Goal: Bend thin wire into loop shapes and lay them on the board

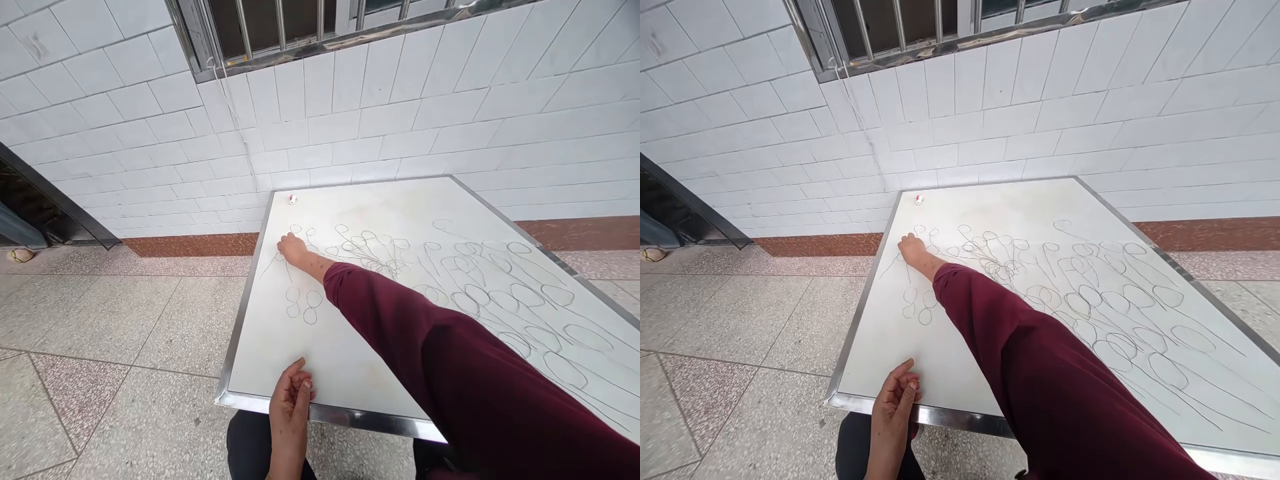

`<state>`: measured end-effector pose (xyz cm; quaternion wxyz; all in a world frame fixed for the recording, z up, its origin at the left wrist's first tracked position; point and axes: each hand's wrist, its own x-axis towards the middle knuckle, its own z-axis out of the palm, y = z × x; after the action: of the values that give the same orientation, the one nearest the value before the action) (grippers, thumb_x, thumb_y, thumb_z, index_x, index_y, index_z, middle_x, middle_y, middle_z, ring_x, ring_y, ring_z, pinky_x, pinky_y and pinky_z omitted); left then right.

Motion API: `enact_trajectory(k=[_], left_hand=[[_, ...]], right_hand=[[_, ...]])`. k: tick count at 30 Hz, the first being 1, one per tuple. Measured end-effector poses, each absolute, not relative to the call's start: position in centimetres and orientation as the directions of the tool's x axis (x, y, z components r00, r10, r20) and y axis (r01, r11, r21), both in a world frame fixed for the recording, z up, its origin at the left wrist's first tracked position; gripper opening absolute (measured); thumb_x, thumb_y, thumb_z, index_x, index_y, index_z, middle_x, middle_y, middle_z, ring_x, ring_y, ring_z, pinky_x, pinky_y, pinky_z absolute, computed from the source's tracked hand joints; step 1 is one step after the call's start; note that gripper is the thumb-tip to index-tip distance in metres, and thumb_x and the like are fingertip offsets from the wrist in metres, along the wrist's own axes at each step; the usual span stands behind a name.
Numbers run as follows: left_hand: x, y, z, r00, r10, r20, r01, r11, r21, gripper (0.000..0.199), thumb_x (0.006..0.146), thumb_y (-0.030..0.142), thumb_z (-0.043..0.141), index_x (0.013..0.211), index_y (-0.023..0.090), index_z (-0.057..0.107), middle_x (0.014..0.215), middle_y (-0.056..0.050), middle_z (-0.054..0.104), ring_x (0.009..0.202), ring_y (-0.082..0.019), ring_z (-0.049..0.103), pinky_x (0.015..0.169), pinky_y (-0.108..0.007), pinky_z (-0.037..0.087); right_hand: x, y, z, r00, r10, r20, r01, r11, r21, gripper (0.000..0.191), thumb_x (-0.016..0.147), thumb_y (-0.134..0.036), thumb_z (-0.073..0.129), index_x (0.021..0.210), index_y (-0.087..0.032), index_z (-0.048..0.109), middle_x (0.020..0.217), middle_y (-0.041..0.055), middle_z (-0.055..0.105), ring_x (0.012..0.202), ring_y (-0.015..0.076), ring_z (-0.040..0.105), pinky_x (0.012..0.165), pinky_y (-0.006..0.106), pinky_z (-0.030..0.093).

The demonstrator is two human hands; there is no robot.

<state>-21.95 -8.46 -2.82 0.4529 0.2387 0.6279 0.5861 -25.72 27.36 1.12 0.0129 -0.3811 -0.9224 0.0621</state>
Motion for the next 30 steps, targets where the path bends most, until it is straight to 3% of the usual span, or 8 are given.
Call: enact_trajectory(k=[6,11,18,22,23,24,26,30], left_hand=[[-21.9,-8.2,-2.8,-0.489,0.818,-0.303,-0.206,0.230,0.951,0.047,0.077,0.045,0.068,0.114,0.017,0.065,0.093,-0.008,0.066,0.085,-0.018,0.062,0.075,-0.029,0.052],[-21.8,-7.9,-2.5,-0.502,0.798,-0.335,-0.196,0.272,0.942,0.048,0.075,0.046,0.069,0.115,0.019,0.066,0.092,-0.007,0.066,0.079,-0.017,0.062,0.068,-0.028,0.054],[-22.4,-7.9,-3.0,-0.506,0.791,-0.344,-0.276,0.230,0.933,0.047,0.072,0.046,0.072,0.111,0.020,0.068,0.086,-0.006,0.066,0.080,-0.018,0.062,0.063,-0.026,0.054],[-22.6,-7.7,-2.1,-0.548,0.763,-0.342,-0.388,0.130,0.912,0.045,0.071,0.043,0.074,0.107,0.017,0.069,0.085,-0.007,0.068,0.076,-0.015,0.061,0.061,-0.023,0.050],[-22.5,-7.6,-1.5,-0.567,0.751,-0.337,-0.409,0.098,0.907,0.044,0.071,0.041,0.075,0.107,0.017,0.068,0.087,-0.007,0.069,0.076,-0.014,0.062,0.063,-0.022,0.049],[-22.3,-7.5,-0.7,-0.589,0.741,-0.322,-0.423,0.058,0.904,0.043,0.071,0.039,0.075,0.107,0.017,0.068,0.089,-0.007,0.069,0.078,-0.014,0.062,0.066,-0.023,0.049],[-21.8,-7.3,1.3,-0.627,0.736,-0.255,-0.424,-0.048,0.904,0.041,0.075,0.037,0.073,0.110,0.019,0.066,0.098,-0.007,0.069,0.088,-0.015,0.063,0.076,-0.025,0.048],[-19.9,-7.7,5.3,-0.594,0.799,-0.094,-0.404,-0.194,0.894,0.043,0.080,0.032,0.069,0.121,0.024,0.059,0.107,-0.006,0.068,0.101,-0.015,0.061,0.091,-0.030,0.045]], right_hand=[[-26.2,28.5,0.5,-0.748,0.663,-0.027,0.661,0.741,-0.117,0.034,0.072,-0.002,0.063,0.105,-0.011,0.062,0.114,0.0172,0.056,0.107,0.0290,0.044,0.073,0.031,0.045],[-26.4,28.2,0.7,-0.749,0.663,-0.006,0.653,0.736,-0.179,0.032,0.070,0.003,0.058,0.099,-0.010,0.062,0.109,0.0182,0.058,0.102,0.0290,0.047,0.069,0.032,0.044],[-23.7,24.0,5.1,-0.743,0.655,0.140,0.562,0.723,-0.402,0.015,0.090,-0.012,0.044,0.094,-0.016,0.057,0.102,0.0109,0.061,0.098,0.0222,0.052,0.071,0.029,0.043],[-19.0,17.6,7.9,-0.706,0.684,0.186,0.495,0.663,-0.561,0.015,0.094,-0.023,0.039,0.098,-0.019,0.053,0.089,0.0036,0.063,0.077,0.0141,0.058,0.061,0.025,0.044],[-17.6,15.6,8.3,-0.691,0.701,0.178,0.473,0.624,-0.622,0.016,0.094,-0.026,0.038,0.097,-0.019,0.052,0.084,0.0020,0.063,0.071,0.0130,0.058,0.058,0.024,0.044],[-16.2,13.4,8.4,-0.655,0.744,0.129,0.392,0.480,-0.785,0.013,0.092,-0.027,0.042,0.093,-0.020,0.052,0.080,0.0010,0.063,0.068,0.0126,0.059,0.056,0.024,0.044],[-13.7,9.1,8.4,-0.604,0.795,0.059,0.222,0.239,-0.945,0.008,0.088,-0.027,0.047,0.086,-0.021,0.051,0.077,-0.0006,0.060,0.064,0.0122,0.059,0.055,0.024,0.044],[-9.7,1.8,7.9,-0.526,0.847,0.077,0.060,0.128,-0.990,0.007,0.084,-0.028,0.054,0.081,-0.023,0.051,0.064,-0.0027,0.056,0.058,0.0130,0.053,0.055,0.027,0.042]])
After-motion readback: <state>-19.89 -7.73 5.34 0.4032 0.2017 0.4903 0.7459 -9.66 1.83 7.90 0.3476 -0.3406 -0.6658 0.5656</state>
